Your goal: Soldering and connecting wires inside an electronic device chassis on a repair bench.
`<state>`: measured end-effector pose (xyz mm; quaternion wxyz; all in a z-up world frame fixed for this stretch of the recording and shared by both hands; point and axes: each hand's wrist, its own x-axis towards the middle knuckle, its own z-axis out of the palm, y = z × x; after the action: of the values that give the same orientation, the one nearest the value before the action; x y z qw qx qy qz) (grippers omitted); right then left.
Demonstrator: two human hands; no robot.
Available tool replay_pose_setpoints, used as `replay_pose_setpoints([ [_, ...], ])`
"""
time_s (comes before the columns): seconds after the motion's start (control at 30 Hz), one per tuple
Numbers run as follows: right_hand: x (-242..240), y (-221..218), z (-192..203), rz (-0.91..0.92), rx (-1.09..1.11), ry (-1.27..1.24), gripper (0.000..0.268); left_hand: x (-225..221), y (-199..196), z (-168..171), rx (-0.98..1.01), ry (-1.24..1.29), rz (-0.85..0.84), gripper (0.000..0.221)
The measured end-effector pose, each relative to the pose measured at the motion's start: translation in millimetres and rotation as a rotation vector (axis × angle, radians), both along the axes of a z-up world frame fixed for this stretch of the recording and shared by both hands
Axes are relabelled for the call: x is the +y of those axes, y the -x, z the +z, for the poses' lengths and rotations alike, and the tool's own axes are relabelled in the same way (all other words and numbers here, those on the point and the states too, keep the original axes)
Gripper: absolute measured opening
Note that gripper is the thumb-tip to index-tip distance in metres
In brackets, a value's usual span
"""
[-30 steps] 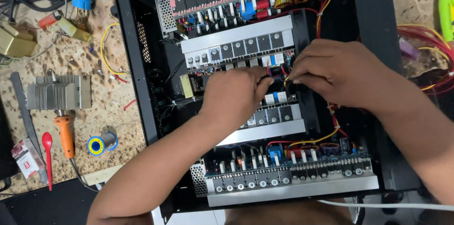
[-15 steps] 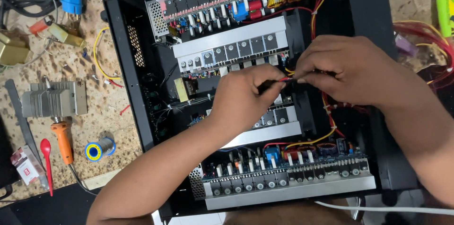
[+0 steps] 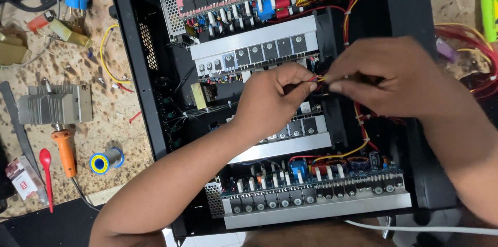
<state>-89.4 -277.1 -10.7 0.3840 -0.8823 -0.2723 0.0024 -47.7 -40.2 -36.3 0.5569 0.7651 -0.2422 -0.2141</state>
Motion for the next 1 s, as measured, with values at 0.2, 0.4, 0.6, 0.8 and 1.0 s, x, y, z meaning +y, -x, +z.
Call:
replay_pose_setpoints([
  [0.2, -6, 3, -13, 0.043, -0.499, 0.442, 0.02, 1, 0, -3, -0.038, -0.015, -0.02, 0.005],
  [0.4, 8, 6, -16, -0.004, -0.537, 0.623, 0.006, 4, 0, -1, -0.079, -0.076, -0.031, 0.006],
  [0.6, 2, 4, -39, -0.241, 0.154, 0.726, 0.038, 2, 2, 0, -0.12, -0.051, -0.048, 0.007],
  [0.8, -2, 7, -5, -0.077, -0.502, 0.355, 0.013, 4, 0, -3, -0.054, -0.002, -0.007, 0.006],
  [1.0, 1, 9, -2, 0.062, -0.653, 0.577, 0.021, 4, -2, -1, 0.009, -0.003, -0.008, 0.007],
])
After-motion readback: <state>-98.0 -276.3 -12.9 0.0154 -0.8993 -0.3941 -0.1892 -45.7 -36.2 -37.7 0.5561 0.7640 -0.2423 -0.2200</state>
